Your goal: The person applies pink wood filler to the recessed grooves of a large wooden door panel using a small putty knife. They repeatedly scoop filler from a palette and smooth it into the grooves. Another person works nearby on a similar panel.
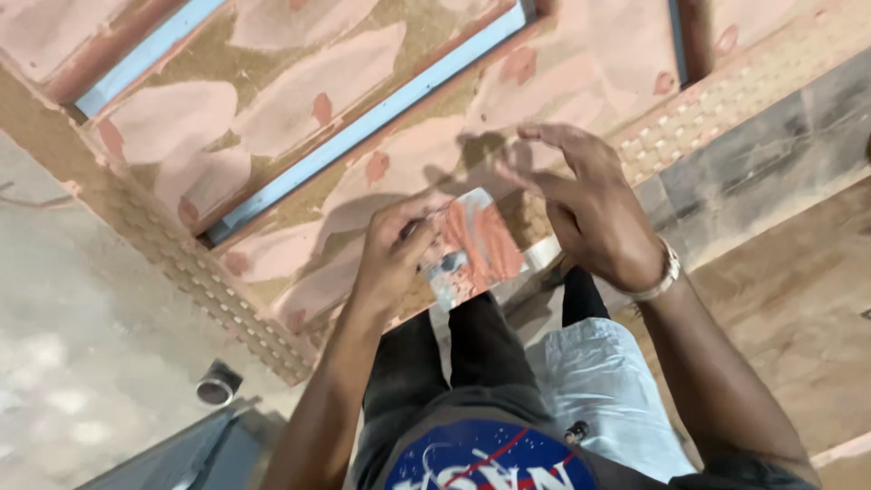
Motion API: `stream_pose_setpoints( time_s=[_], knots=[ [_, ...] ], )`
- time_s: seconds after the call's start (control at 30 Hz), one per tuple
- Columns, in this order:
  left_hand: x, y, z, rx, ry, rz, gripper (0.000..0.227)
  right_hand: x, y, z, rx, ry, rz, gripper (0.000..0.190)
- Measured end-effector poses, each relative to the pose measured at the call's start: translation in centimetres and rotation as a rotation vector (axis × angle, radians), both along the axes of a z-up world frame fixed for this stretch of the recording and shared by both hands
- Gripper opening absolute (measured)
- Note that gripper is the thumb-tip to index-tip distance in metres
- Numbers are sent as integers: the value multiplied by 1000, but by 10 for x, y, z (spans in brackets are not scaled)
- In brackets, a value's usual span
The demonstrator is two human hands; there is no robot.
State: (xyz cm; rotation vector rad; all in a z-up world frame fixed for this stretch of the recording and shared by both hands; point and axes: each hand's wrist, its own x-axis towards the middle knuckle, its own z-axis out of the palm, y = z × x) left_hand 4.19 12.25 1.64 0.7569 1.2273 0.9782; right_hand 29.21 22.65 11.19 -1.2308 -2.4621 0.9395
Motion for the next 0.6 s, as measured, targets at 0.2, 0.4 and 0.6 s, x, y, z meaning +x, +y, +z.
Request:
stream_pose_setpoints(
  time_s=[0.2,0.4,0.6],
  knots=[
    [4,45,8,-139,-242,-207,26,-13,-23,25,65,-120,-12,66],
    [12,79,9,-148,-180,-161,24,9,-27,18,-91,278,-184,42],
    [13,89,4,-134,-151,-239,27,74,10,-49,31,-85,-778,42]
  ],
)
